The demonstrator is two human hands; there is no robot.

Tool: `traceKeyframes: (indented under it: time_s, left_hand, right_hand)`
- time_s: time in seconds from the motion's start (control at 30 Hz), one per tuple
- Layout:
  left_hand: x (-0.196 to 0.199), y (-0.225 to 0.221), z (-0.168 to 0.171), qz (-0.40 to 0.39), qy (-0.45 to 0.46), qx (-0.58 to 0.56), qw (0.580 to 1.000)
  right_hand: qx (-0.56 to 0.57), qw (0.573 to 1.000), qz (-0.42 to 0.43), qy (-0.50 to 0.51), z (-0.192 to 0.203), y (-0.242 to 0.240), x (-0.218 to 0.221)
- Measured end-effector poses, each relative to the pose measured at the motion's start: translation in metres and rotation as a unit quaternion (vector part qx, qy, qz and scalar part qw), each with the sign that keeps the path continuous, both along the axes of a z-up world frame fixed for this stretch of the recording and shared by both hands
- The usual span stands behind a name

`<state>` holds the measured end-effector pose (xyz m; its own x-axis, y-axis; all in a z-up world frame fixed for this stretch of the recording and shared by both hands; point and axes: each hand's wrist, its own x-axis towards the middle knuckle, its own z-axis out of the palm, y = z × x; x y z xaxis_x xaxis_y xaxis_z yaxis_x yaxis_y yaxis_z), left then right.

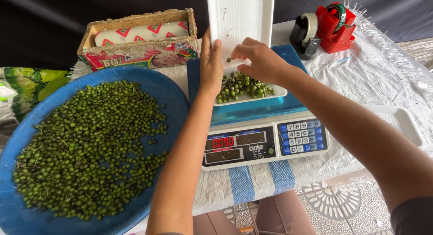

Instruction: Weighing small green fruits by transferring them from a large bowl to a tray on a digital scale.

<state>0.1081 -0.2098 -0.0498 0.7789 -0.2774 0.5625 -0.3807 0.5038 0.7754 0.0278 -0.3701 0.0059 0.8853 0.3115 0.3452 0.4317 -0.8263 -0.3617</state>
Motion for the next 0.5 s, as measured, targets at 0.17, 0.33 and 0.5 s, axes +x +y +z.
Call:
traceKeyframes:
  time_s: [0.17,0.33,0.5]
  left_hand:
    - [-0.002,-0.001,-0.001,-0.007,-0.012,-0.001,1.000]
    - [-0.005,0.003,0.005,-0.012,-0.032,-0.002,0.999]
    - [0.002,0.008,0.001,0.077,-0.023,0.002,0.997]
  right_hand:
    - [0.033,0.999,0.030,-0.017,0.006,-0.009,-0.001]
    - [0.055,0.992,0.048,-0.101,0.019,-0.010,-0.008]
    - [0.131,0.909,-0.178,-0.354,0.022,-0.039,-0.013]
